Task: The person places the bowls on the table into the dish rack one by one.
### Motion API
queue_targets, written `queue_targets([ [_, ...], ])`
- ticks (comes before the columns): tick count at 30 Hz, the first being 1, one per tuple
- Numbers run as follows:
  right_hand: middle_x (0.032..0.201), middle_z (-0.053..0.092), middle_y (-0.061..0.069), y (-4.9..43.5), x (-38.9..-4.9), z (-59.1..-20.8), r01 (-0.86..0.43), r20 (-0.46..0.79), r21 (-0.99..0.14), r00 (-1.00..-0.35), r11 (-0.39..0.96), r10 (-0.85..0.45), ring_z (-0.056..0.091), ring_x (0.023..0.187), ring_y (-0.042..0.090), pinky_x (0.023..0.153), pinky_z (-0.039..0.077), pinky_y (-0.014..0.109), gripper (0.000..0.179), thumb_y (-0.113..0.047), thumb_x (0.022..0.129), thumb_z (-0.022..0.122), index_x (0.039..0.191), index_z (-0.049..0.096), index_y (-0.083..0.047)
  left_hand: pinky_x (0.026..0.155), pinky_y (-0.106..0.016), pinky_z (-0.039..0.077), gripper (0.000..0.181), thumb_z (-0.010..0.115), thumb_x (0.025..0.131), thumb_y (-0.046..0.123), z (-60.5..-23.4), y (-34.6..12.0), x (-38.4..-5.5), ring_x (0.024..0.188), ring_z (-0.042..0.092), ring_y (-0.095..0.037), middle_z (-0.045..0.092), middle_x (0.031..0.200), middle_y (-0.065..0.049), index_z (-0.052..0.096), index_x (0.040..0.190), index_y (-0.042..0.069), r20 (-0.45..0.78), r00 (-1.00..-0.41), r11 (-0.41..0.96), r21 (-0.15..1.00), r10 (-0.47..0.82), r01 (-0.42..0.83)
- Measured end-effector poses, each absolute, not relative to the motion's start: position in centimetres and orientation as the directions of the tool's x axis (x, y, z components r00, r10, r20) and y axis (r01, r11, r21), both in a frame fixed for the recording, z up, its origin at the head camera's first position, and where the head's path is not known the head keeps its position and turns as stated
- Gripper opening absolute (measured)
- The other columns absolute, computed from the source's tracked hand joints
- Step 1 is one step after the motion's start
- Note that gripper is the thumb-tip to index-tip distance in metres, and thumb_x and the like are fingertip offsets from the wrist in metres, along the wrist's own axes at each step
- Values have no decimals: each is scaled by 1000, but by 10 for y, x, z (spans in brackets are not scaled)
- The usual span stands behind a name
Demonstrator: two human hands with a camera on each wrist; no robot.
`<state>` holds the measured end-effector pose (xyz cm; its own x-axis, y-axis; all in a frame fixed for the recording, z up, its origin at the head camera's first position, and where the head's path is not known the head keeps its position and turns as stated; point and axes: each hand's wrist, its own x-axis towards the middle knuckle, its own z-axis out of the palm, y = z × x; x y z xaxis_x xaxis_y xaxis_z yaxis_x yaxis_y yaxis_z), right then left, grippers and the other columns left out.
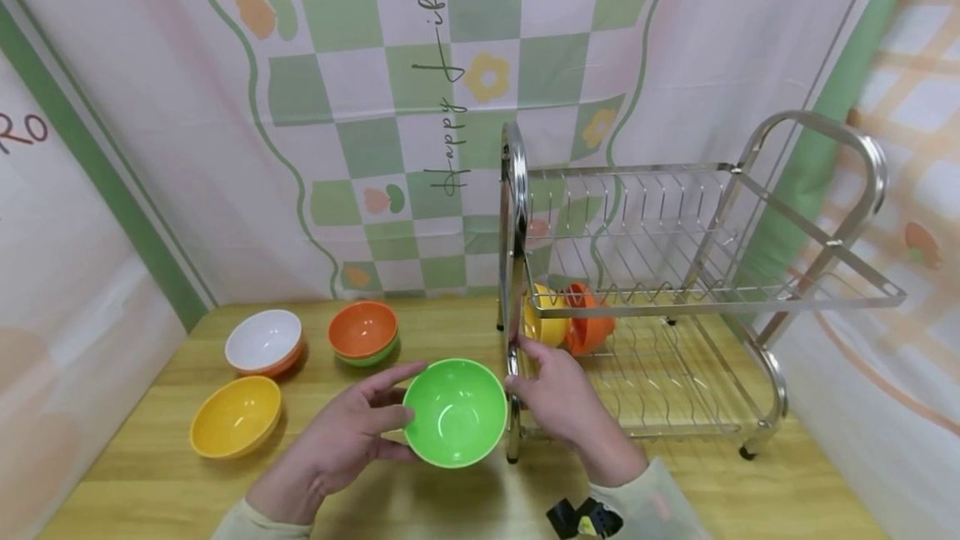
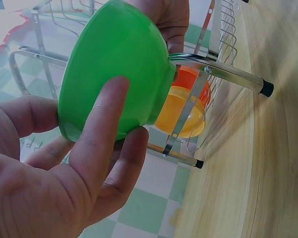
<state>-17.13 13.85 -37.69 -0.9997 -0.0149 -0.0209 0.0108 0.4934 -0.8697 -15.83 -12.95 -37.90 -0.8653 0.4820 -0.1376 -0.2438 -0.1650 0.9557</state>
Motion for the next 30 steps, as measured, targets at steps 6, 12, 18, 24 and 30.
queue_targets([
  [6,128,61,12,139,-172,-375,-10,-15,-857,-999,516,-46,41,47,12,44,43,28,62,-10,92,69,149,46,-9,80,-54,58,65,60,92,-3,-379,-128,-158,104,61,-33,42,137,-29,37,152,3,-133,-864,-169,955,486,-242],
  [12,126,61,13,149,-167,-362,-1,-7,-859,-1000,513,-14,66,79,19,73,57,39,36,-19,96,65,129,60,-8,80,-54,58,66,60,91,-3,-378,-128,-158,103,61,-33,41,137,-29,37,153,4,-131,-864,-167,957,486,-239],
  [18,101,65,16,162,-153,-355,45,-40,-970,-999,240,24,67,85,30,76,60,39,22,-19,98,65,104,62,2,80,-54,58,66,60,91,-3,-376,-126,-158,103,62,-33,41,137,-29,36,153,3,-129,-865,-160,959,485,-233],
  [24,129,58,27,168,-139,-359,114,-105,-992,-982,-49,-155,65,104,40,86,56,51,52,-28,100,62,137,49,7,80,-53,58,66,61,91,-2,-373,-124,-157,102,62,-33,40,140,-29,37,153,3,-132,-866,-149,962,483,-230],
  [30,144,43,31,172,-133,-361,132,-88,-978,-962,-159,-257,53,120,45,93,51,55,59,-27,103,56,148,36,5,80,-54,57,66,60,91,-3,-372,-121,-156,103,62,-35,39,141,-30,37,152,3,-128,-866,-168,957,484,-235],
])
